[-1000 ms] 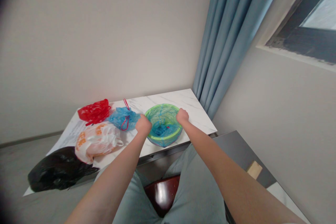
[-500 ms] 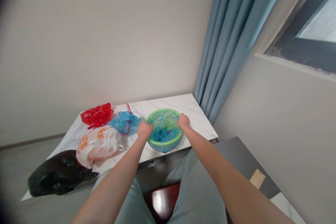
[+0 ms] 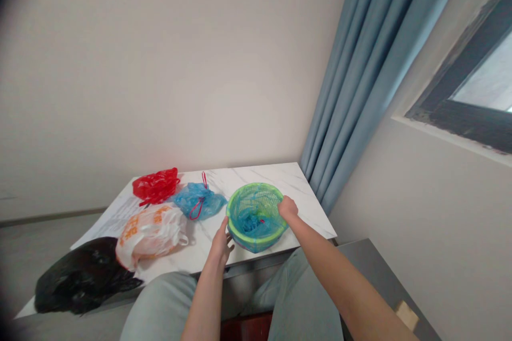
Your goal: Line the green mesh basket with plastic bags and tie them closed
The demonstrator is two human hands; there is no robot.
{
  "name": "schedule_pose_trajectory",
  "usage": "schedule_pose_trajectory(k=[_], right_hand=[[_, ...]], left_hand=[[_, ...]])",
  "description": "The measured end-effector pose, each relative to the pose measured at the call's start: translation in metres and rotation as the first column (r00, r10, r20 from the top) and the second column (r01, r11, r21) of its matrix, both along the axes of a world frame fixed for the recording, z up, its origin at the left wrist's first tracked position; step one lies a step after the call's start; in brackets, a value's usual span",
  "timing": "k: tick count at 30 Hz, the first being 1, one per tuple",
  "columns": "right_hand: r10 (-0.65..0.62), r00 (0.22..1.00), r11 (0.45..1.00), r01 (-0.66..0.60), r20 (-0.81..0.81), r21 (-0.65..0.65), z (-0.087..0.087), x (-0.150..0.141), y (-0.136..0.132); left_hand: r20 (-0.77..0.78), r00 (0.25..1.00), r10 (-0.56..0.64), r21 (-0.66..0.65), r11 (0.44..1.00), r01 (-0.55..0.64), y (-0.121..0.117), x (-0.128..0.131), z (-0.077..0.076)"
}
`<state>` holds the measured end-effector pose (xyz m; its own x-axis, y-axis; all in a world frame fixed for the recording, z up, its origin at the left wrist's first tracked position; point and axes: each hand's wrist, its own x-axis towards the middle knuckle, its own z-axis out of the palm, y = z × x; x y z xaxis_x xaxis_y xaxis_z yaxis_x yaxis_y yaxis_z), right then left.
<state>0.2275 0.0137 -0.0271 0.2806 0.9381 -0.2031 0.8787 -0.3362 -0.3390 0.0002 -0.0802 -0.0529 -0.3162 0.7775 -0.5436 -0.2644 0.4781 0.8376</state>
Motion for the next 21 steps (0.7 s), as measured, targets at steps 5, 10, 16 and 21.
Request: schedule_pose_trajectory(k=[5,10,16,21], right_hand=[[0.000,0.999,1.000,0.000,-0.035,-0.007,0.002,-0.008,-0.001],[-0.040,0.996,0.998,0.043,-0.073,0.039,0.005,-0.010,0.000],[-0.072,0.995,0.991,0.079,-0.070,0.105,0.012,0.000,-0.006],[-0.059,0.993,0.987,0.074,-0.106,0.141,0.021,0.007,-0.009]], left_hand=[[0.331,0.941,0.076,-0.035,0.997,-0.069,-0.021,0.004,0.001],[0.445,0.879,0.172,-0.072,0.985,-0.156,-0.027,-0.009,0.000],[0.457,0.887,0.063,0.025,0.996,-0.083,-0.031,-0.025,-0.007],[0.481,0.877,0.008,0.141,0.986,-0.086,-0.031,-0.022,-0.004]])
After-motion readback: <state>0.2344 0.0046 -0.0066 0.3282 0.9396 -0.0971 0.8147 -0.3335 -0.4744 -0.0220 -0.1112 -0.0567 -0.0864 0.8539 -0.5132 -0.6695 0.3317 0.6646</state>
